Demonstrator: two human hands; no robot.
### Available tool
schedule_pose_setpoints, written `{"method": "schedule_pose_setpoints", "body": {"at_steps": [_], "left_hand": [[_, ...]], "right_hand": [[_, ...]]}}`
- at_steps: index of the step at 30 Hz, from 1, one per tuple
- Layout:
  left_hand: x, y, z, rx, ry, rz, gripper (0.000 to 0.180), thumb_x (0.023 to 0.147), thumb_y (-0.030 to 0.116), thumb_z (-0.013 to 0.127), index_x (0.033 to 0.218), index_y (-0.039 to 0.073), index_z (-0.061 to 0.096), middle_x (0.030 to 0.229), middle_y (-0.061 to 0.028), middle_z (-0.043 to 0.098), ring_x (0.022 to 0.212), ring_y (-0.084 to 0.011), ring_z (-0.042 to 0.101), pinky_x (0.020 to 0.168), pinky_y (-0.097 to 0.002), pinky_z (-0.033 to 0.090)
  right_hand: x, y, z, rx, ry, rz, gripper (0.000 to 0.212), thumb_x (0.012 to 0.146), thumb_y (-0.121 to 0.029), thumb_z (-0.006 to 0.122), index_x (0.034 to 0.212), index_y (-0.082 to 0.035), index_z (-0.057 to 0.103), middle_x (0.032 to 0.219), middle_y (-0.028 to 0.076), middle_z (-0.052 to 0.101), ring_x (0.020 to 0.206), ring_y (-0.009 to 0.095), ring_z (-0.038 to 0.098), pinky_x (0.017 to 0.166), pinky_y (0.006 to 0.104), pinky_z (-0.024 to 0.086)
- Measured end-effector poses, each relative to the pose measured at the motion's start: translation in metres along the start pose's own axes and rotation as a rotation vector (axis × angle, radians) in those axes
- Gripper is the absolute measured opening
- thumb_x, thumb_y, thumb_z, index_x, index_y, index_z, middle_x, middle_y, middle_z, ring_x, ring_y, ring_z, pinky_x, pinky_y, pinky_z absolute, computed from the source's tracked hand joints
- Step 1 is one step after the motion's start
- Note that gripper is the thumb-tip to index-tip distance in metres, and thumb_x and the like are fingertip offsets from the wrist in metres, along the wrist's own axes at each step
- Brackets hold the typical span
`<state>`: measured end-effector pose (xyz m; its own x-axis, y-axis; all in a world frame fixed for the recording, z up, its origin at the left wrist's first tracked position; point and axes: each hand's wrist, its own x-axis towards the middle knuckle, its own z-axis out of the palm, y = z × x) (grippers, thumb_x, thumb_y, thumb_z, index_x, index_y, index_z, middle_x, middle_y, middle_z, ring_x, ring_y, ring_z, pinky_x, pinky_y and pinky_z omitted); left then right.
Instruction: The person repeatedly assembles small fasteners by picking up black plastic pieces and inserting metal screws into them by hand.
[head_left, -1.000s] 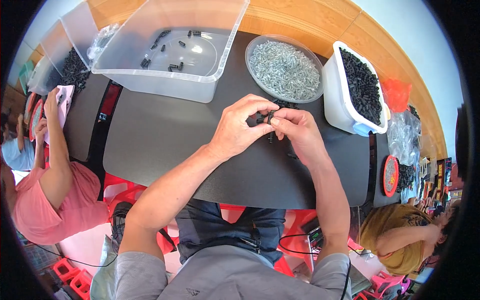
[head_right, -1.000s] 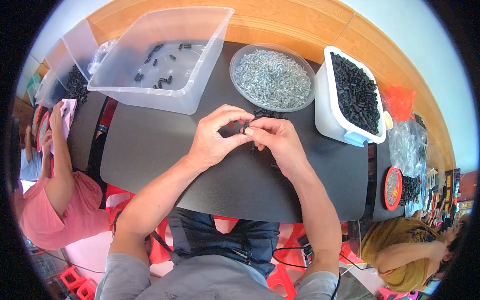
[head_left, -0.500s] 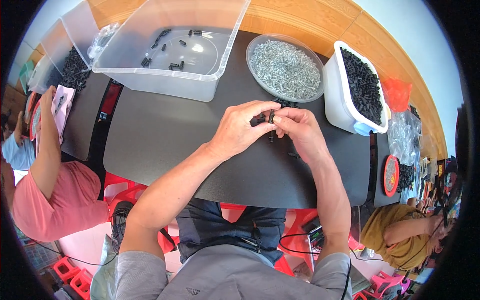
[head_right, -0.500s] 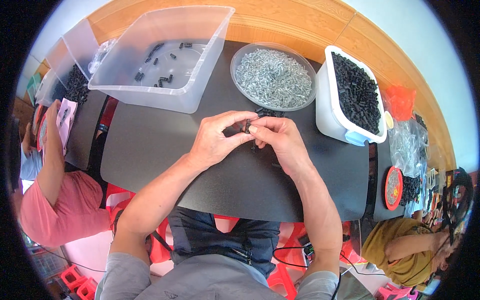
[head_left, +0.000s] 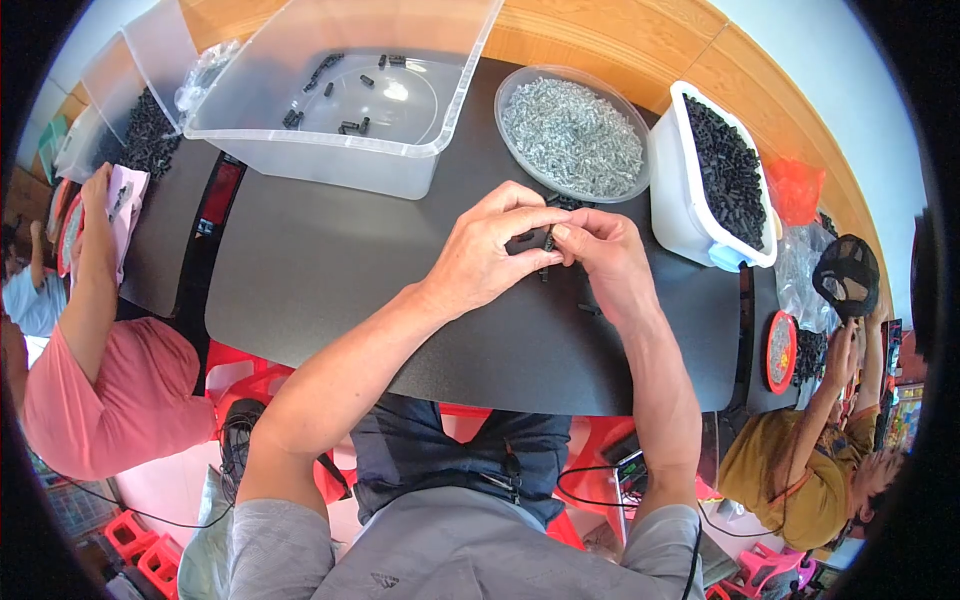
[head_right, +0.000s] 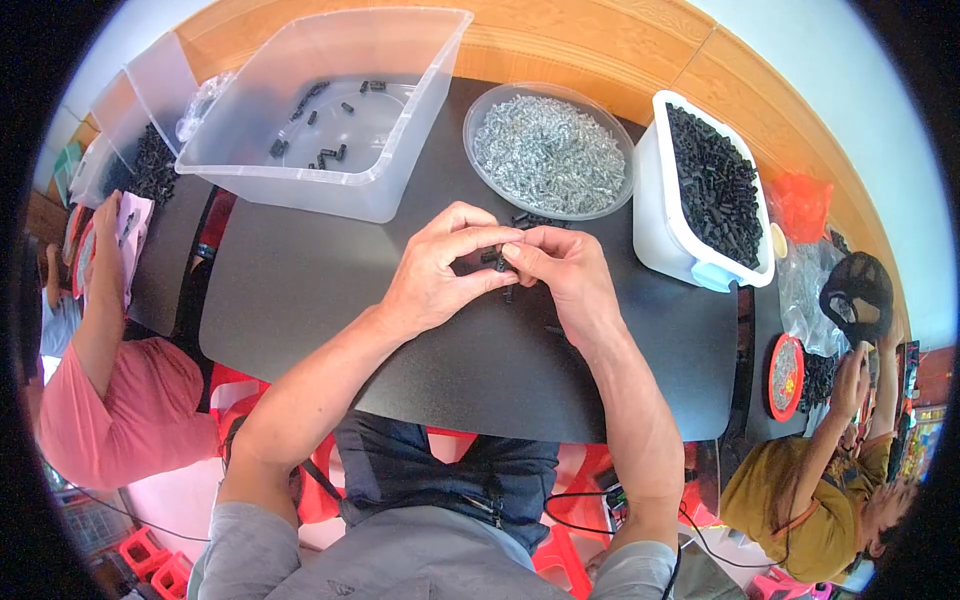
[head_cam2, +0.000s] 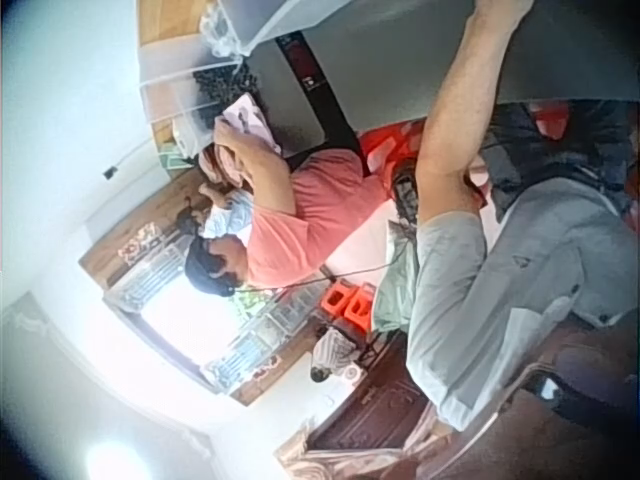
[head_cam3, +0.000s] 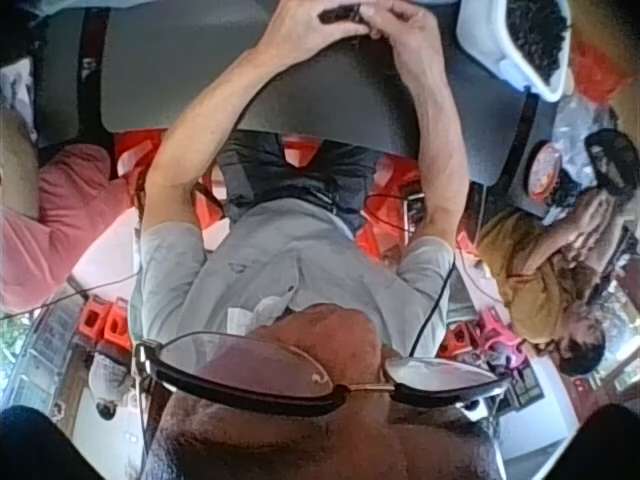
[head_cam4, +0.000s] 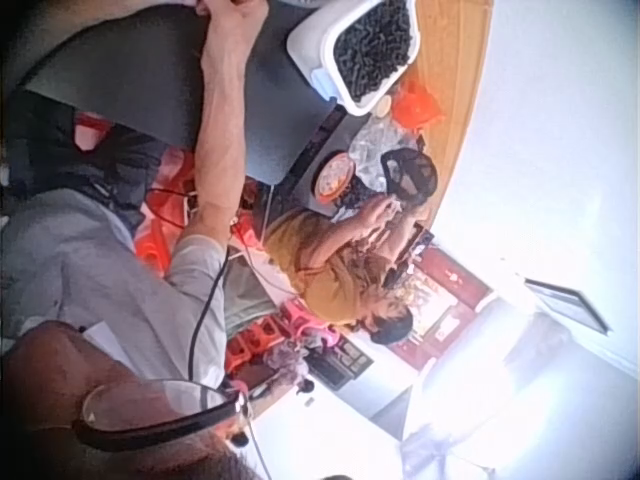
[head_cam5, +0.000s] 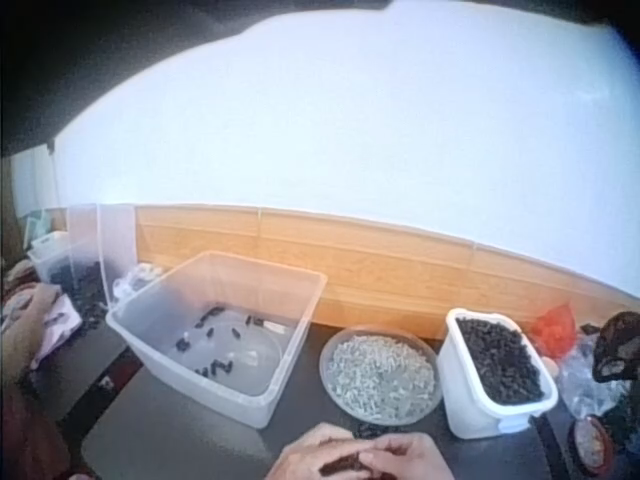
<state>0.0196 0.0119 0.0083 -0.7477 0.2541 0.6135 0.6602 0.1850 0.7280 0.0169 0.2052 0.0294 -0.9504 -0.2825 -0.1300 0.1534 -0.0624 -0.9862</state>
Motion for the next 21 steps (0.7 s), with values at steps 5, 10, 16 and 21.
{"method": "schedule_pose_setpoints", "body": {"at_steps": [5,10,16,21], "left_hand": [[-0.004,0.0013,-0.0006,-0.08,-0.048,-0.148,0.046,0.077,0.003,0.083,0.121,0.009,0.073,0.082,-0.0029,0.061,0.071,-0.0109,0.058,0.062,-0.0275,0.048],[-0.0037,0.0032,0.0006,-0.115,-0.059,-0.168,0.048,0.079,0.001,0.081,0.125,0.01,0.071,0.079,-0.0019,0.062,0.067,-0.0102,0.057,0.063,-0.0262,0.049],[-0.0016,0.008,0.0004,-0.147,-0.098,-0.235,0.051,0.08,-0.001,0.08,0.129,0.009,0.069,0.08,-0.0005,0.062,0.069,-0.0076,0.057,0.066,-0.0253,0.051],[-0.0046,0.0053,0.0011,-0.216,-0.082,-0.273,0.05,0.081,-0.001,0.08,0.129,0.007,0.069,0.081,0.0003,0.063,0.073,-0.0066,0.059,0.069,-0.025,0.053]], "right_hand": [[-0.0004,-0.0015,0.0012,0.033,-0.016,-0.021,0.011,0.09,-0.015,0.073,0.089,-0.004,0.074,0.073,-0.002,0.063,0.068,0.006,0.051,0.066,0.0233,0.039],[-0.0004,-0.0041,0.0011,0.026,-0.005,-0.021,0.012,0.09,-0.014,0.073,0.094,-0.003,0.074,0.076,-0.002,0.064,0.069,0.006,0.051,0.066,0.0231,0.04],[-0.0005,-0.0054,0.0004,0.01,0.025,-0.037,0.015,0.089,-0.012,0.073,0.1,-0.001,0.073,0.08,-0.001,0.067,0.07,0.006,0.053,0.066,0.0224,0.041],[-0.0001,-0.0058,0.002,0.111,-0.021,-0.019,0.015,0.089,-0.01,0.071,0.101,0.0,0.073,0.081,-0.001,0.067,0.069,0.005,0.052,0.066,0.0219,0.041]]}}
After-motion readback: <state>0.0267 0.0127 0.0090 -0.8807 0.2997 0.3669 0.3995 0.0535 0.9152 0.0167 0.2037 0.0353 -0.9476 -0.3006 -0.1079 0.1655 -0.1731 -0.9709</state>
